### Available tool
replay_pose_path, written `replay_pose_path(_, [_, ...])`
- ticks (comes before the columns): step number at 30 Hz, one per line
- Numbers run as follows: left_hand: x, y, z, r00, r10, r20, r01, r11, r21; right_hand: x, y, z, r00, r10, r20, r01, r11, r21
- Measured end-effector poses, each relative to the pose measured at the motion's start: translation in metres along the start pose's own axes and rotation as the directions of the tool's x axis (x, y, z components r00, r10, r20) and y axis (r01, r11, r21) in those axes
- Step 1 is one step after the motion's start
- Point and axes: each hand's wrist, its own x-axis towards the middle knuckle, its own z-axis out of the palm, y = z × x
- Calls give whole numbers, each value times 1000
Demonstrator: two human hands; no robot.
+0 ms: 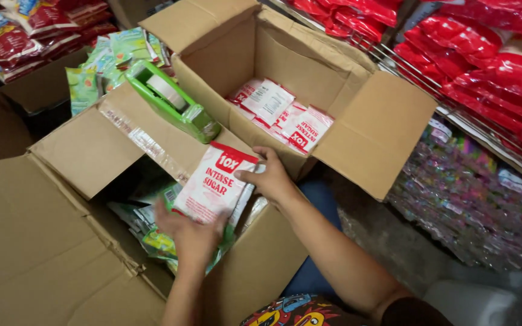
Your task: Packing individual packets of sugar and powdered drinks into cardboard boxes.
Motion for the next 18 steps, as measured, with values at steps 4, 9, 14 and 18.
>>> replay_pose_path(4, [-27, 89, 6, 851, 245, 465, -524, 472, 709, 1, -9, 6, 996, 84, 5, -84, 994, -76])
replay_pose_path(9, [-4, 24, 20, 766, 167, 621, -625, 420, 658, 8, -8, -1, 995, 92, 38, -91, 996, -11])
replay_pose_path(14, [-2, 7, 24, 712, 312, 629, -689, 483, 541, 15, -47, 10, 653, -678, 339, 553, 120, -825])
replay_pose_path(18, [-1, -9, 31, 737, 310, 600, -663, 499, 558, 103, -54, 45, 673, -631, 386, 663, 282, -694])
